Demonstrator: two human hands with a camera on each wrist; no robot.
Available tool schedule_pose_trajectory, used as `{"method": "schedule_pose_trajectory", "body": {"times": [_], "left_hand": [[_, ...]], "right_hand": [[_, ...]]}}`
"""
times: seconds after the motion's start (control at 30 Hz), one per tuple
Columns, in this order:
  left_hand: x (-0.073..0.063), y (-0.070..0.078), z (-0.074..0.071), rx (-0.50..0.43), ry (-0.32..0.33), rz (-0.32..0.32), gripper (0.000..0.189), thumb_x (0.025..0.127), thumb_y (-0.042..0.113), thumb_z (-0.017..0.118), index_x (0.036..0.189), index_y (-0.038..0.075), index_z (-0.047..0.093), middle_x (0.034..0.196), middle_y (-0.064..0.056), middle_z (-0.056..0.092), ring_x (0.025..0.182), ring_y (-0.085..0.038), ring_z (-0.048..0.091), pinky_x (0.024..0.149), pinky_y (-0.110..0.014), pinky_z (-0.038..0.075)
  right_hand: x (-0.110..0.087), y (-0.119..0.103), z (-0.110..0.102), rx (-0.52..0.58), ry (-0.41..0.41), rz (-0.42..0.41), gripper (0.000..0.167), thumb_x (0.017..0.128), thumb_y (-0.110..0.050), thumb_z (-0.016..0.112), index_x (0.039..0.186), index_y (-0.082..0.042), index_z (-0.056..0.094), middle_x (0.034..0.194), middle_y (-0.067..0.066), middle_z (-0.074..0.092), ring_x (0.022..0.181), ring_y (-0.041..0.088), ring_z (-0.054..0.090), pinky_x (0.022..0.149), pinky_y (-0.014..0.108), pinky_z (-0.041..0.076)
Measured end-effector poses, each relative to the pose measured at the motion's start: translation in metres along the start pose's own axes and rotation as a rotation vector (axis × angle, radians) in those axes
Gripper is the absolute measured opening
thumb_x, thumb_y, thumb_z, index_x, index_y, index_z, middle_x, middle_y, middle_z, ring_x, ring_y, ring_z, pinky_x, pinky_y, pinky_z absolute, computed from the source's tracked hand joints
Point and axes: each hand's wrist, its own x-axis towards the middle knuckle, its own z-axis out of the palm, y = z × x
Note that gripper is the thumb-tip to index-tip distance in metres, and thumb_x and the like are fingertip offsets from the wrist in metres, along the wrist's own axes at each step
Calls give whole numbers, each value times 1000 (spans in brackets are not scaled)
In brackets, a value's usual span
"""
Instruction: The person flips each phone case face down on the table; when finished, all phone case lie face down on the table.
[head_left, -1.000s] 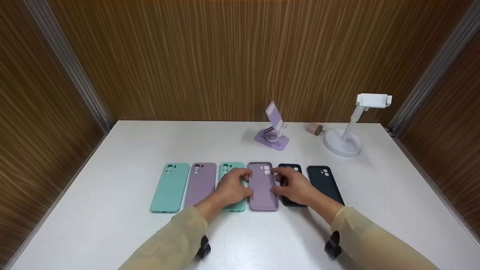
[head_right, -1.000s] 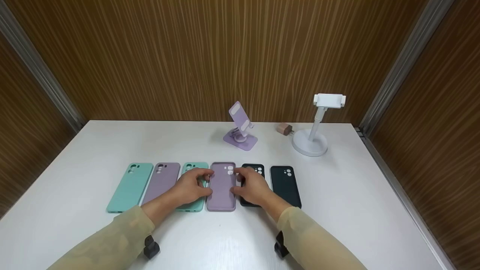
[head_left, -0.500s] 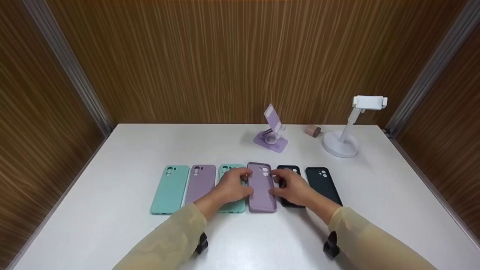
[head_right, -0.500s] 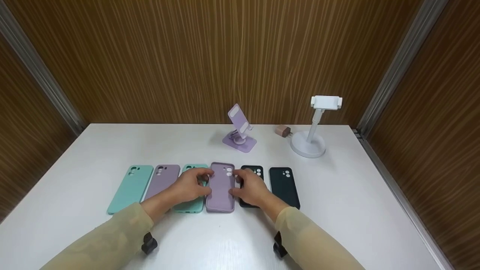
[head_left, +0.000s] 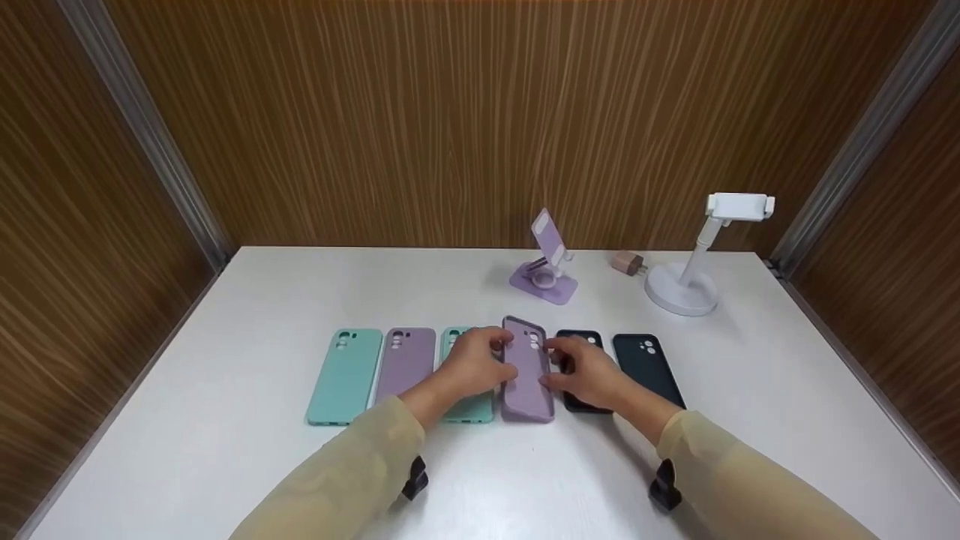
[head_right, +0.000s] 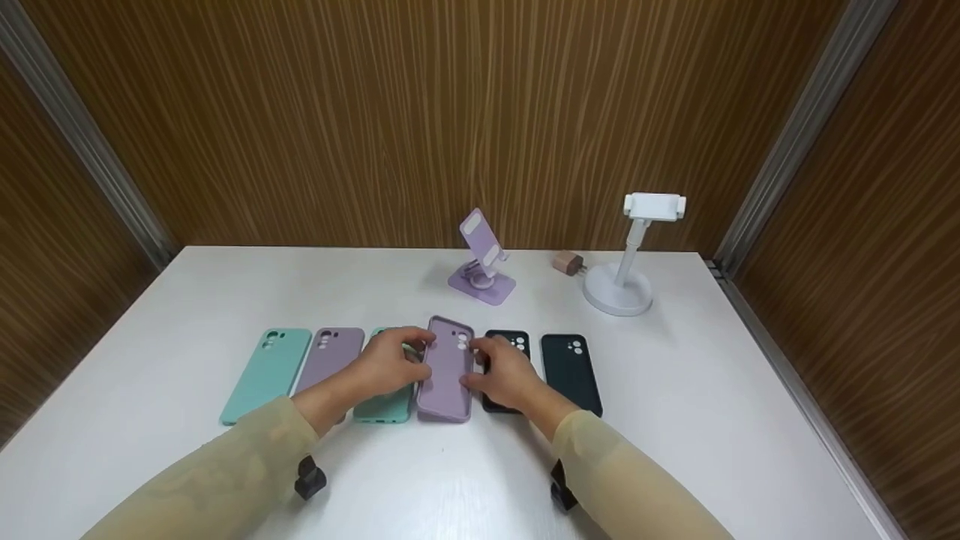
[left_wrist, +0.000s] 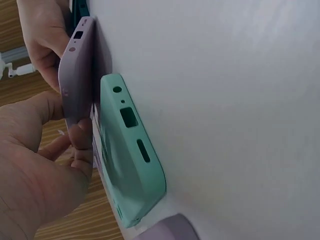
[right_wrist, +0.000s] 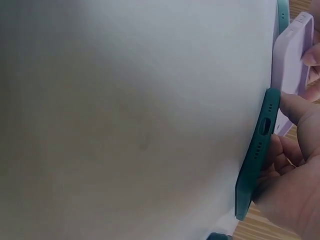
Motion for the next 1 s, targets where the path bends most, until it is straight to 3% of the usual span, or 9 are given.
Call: {"method": "schedule_pose_trajectory", "body": {"times": [0.23,0.7,1.0], "left_hand": [[-3,-1,1,-149,8,-39,57,89,3,76,145,8,64,129,-12,66,96,-18,64,77,-29,57],[-2,-9,5,-420,-13,-80,62,92,-2,79,150,6,59,135,-16,64,109,-23,66,87,-31,58],[-4,-9,4,-436,-7,-98,63,91,-2,78,150,9,60,136,-14,62,107,-23,66,88,-32,58]], "right_hand": [[-1,-2,0,-4,12,-1,53,96,-23,83,143,-7,64,121,8,63,107,26,58,102,50,50],[-1,-1,-1,-17,39,-15,52,94,-18,83,141,-5,66,123,11,66,108,26,61,103,50,50],[-2,-7,1,-21,75,-21,56,92,-15,86,143,-5,64,126,12,67,118,31,61,111,55,45]]}}
